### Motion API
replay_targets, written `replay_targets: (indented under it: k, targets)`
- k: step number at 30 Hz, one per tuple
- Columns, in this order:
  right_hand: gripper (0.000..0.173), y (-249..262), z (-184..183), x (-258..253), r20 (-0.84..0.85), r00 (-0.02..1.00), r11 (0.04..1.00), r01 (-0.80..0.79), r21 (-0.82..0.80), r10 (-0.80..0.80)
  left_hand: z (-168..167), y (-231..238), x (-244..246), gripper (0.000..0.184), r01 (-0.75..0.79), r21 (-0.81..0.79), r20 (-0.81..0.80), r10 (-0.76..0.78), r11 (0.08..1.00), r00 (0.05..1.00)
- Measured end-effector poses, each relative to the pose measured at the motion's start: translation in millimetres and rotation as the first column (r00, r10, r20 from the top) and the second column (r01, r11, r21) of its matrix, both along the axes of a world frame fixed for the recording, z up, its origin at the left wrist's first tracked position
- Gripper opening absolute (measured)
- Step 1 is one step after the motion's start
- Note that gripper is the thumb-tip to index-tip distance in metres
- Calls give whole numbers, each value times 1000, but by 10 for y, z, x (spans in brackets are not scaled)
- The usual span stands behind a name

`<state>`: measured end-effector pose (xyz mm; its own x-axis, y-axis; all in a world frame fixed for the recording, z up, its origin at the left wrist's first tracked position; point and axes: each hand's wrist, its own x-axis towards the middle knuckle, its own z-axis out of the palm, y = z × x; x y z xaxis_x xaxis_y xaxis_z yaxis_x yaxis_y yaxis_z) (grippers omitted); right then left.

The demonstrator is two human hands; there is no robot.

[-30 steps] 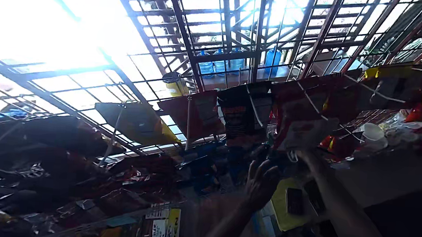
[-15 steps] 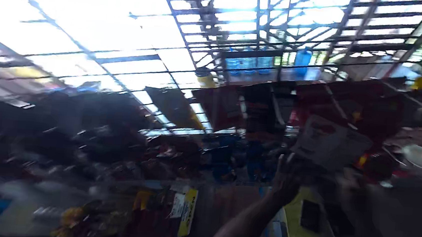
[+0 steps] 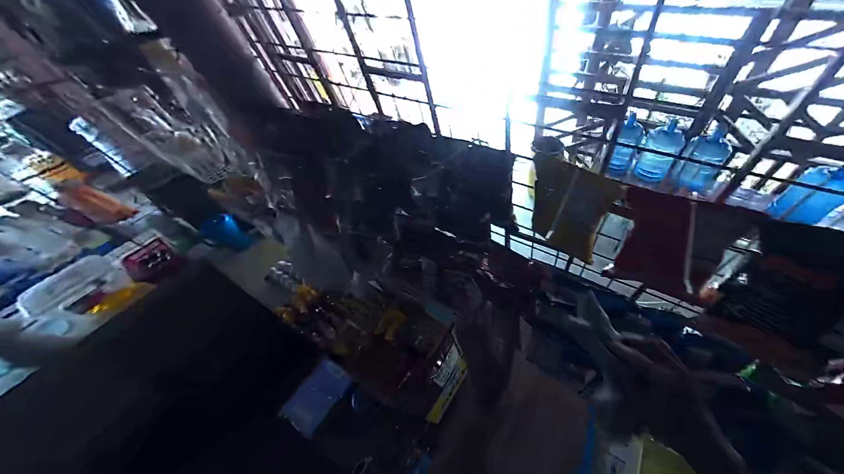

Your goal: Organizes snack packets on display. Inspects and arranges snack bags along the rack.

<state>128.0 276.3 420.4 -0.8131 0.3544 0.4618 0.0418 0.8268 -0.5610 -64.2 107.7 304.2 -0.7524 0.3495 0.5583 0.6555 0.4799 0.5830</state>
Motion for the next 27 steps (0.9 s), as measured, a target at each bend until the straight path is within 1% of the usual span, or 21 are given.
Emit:
replay_targets:
  k: [1, 3, 5, 7, 8, 10, 12, 13, 15, 16, 17, 18, 19, 20, 21, 22, 23, 24, 25, 26, 27]
  targets:
    - [31, -58, 60, -397, 19, 999, 999, -33, 29, 32, -15, -67, -158, 77, -52, -69, 47, 56, 996, 997]
    - [32, -125, 61, -1194, 110, 991, 987, -92, 134, 77, 2, -116, -386, 84, -56, -165, 116, 75, 985, 990]
    - [37, -129, -56, -1877, 323, 938, 971, -185, 149, 130, 8, -82, -514, 83, -2, -203, 146, 33, 979, 989]
    - [44, -79, -244, -2278, 507, 847, 969, -233, 81, 161, -57, -10, -570, 80, 40, -194, 127, -15, 980, 992]
    - [44, -36, -294, -2345, 583, 798, 973, -226, 53, 154, -92, 24, -585, 79, 51, -181, 123, -29, 982, 992]
    - [35, 20, -181, -2266, 723, 688, 983, -170, 73, 66, -155, 51, -610, 83, 54, -172, 136, -30, 984, 990]
    - [31, 13, 98, -2026, 828, 558, 990, -72, 119, -59, -181, 57, -622, 92, 40, -168, 136, -17, 985, 991]
    - [31, -24, 247, -1896, 830, 549, 991, -24, 133, -99, -193, 65, -626, 96, 25, -176, 128, -3, 984, 992]
    - [27, -196, 404, -1736, 708, 698, 984, -29, 176, -107, -213, 88, -626, 100, 3, -176, 123, 19, 984, 992]
    - [26, -332, 393, -1748, 616, 785, 980, -67, 186, -63, -214, 94, -615, 95, -10, -173, 123, 32, 985, 992]
    - [28, -467, 309, -1824, 532, 847, 975, -127, 185, 9, -189, 91, -594, 80, -20, -180, 143, 46, 983, 989]
    - [32, -567, 159, -1950, 505, 858, 965, -202, 167, 92, -139, 83, -566, 54, -32, -218, 178, 72, 976, 981]
    - [38, -626, -24, -2093, 535, 830, 953, -270, 139, 157, -46, 65, -535, 37, -8, -279, 267, 86, 960, 960]
    - [43, -638, -242, -2216, 576, 794, 938, -323, 128, 195, 57, 54, -521, 36, 42, -347, 375, 97, 937, 922]
    - [46, -624, -455, -2279, 596, 777, 924, -353, 150, 200, 127, 60, -502, 37, 51, -364, 412, 112, 930, 904]
    - [46, -600, -615, -2272, 591, 784, 910, -366, 197, 187, 137, 69, -489, 36, 26, -337, 385, 113, 941, 916]
    - [42, -576, -693, -2202, 573, 800, 897, -371, 241, 177, 31, 86, -508, 38, -29, -261, 282, 106, 965, 954]
    - [38, -558, -673, -2079, 595, 786, 893, -379, 244, 171, -90, 109, -540, 49, -60, -189, 196, 97, 980, 976]
    - [32, -544, -602, -1924, 635, 755, 896, -381, 226, 161, -174, 126, -558, 63, -60, -147, 159, 83, 987, 984]
    - [26, -535, -502, -1764, 684, 716, 909, -365, 200, 138, -216, 145, -570, 69, -57, -138, 148, 78, 989, 986]
    - [24, -520, -365, -1632, 751, 652, 931, -332, 155, 107, -222, 170, -581, 68, -67, -151, 144, 89, 986, 986]
